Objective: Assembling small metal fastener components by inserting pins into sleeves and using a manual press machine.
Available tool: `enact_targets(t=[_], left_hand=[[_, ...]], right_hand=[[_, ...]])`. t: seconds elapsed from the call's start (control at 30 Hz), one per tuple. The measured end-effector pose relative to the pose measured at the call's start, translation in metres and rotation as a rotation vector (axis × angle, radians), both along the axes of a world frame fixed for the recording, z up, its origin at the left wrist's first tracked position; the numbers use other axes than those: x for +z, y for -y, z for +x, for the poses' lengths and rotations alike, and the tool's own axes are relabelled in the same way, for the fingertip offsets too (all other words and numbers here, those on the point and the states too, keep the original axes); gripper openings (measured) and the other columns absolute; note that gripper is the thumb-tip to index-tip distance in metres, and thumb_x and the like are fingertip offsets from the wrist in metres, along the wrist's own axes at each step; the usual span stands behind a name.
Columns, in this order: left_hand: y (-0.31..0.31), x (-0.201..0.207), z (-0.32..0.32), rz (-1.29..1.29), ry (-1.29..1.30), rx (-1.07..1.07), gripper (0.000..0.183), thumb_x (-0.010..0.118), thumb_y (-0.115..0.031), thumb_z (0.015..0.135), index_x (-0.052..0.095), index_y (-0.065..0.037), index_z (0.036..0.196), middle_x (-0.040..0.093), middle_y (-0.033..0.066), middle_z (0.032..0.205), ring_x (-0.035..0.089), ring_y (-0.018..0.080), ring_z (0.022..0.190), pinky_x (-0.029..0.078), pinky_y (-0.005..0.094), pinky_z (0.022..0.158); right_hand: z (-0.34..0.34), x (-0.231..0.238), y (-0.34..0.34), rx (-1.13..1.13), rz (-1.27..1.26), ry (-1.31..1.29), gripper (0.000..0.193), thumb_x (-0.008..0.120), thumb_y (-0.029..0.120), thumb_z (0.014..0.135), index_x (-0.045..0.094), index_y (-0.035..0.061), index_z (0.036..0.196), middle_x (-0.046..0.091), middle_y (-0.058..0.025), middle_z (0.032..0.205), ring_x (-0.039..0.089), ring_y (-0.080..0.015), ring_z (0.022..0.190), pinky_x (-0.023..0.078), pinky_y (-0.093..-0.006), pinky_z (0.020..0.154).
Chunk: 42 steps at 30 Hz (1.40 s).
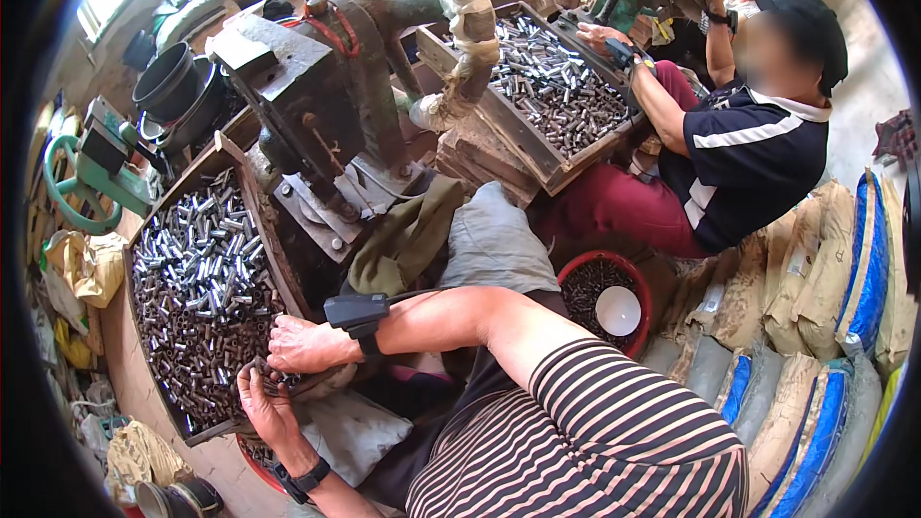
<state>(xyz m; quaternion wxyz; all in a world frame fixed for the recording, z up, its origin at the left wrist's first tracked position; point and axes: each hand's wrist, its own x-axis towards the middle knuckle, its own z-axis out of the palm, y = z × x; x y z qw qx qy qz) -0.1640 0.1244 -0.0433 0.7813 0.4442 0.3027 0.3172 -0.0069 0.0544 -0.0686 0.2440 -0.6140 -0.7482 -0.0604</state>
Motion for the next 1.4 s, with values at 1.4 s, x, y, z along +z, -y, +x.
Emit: enact_targets(t=[1.4], left_hand=[[0.122,0.042,0.094,0.168,-0.102,-0.229,0.012,0.061,-0.007,0.09,0.062,-0.004,0.101,0.063,0.0015,0.088,0.059,0.0083,0.076,0.05,0.0223,0.064]], right_hand=[[0.07,0.041,0.174,-0.144,-0.012,-2.015,0.011,0.062,0.011,0.09,0.056,0.0029,0.094,0.062,-0.0062,0.081,0.062,-0.0129,0.069,0.053,-0.0237,0.066]])
